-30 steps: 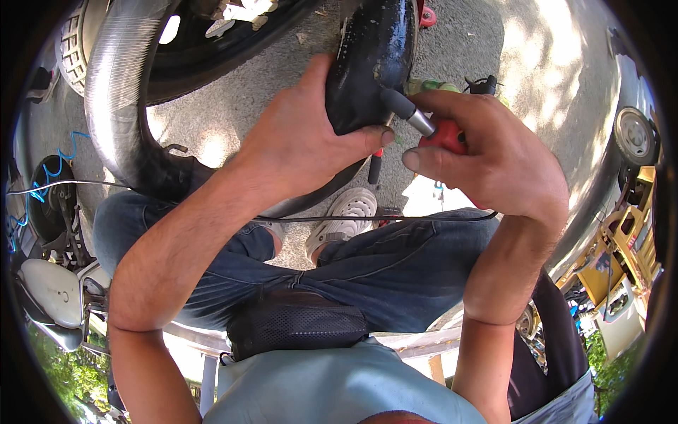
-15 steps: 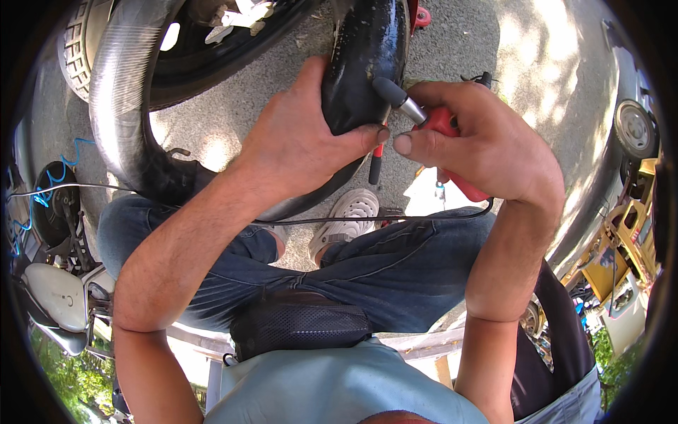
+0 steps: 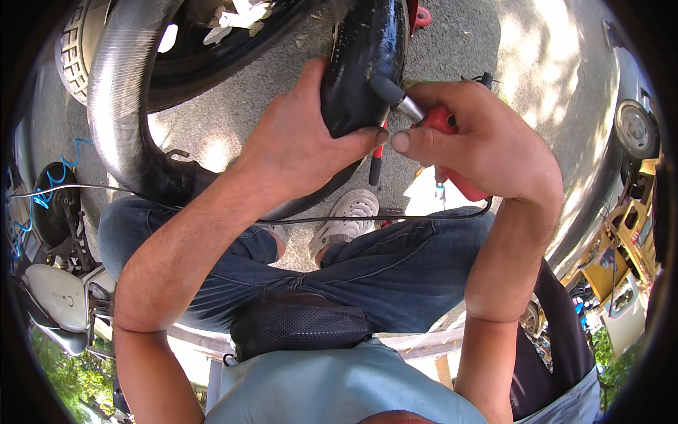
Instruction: The person uses a red rotary tool to grind the surface of a black motorcycle tire. They hold the tire with one hand and operate the tool with the other, moving it across the tire's surface to smooth or prepare it.
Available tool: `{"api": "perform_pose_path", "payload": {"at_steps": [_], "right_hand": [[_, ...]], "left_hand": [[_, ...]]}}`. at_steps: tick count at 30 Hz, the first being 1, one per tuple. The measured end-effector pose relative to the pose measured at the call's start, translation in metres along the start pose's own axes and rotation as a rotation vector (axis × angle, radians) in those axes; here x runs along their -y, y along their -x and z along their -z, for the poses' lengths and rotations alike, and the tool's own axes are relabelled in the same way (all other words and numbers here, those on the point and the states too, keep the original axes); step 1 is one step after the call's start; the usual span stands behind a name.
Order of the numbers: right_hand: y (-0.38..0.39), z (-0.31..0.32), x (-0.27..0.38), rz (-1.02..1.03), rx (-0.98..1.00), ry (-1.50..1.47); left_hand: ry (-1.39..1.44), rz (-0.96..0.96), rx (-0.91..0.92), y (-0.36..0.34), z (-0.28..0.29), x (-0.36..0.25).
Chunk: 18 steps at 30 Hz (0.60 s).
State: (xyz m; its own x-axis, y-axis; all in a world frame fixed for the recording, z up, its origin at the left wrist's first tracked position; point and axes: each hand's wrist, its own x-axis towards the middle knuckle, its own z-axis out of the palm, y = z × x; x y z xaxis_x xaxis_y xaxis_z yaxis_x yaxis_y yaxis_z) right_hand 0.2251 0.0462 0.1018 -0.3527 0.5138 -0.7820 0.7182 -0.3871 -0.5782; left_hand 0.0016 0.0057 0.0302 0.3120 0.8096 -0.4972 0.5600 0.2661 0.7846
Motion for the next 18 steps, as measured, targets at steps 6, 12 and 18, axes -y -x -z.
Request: {"api": "perform_pose_path", "payload": {"at_steps": [6,12,18], "right_hand": [[0.0069,0.0035,-0.0064,0.000,-0.080,-0.168],[0.0054,0.0004,-0.0016,0.025,-0.062,0.088],[0.0016,0.0023,-0.0042,0.018,-0.031,-0.027]], "left_hand": [[0.024,-0.040,-0.010,-0.0001,-0.0001,-0.0034],[0.008,-0.027,0.006,-0.0005,-0.0013,-0.0028],[0.015,0.026,0.010,-0.0002,-0.0021,-0.0038]]}}
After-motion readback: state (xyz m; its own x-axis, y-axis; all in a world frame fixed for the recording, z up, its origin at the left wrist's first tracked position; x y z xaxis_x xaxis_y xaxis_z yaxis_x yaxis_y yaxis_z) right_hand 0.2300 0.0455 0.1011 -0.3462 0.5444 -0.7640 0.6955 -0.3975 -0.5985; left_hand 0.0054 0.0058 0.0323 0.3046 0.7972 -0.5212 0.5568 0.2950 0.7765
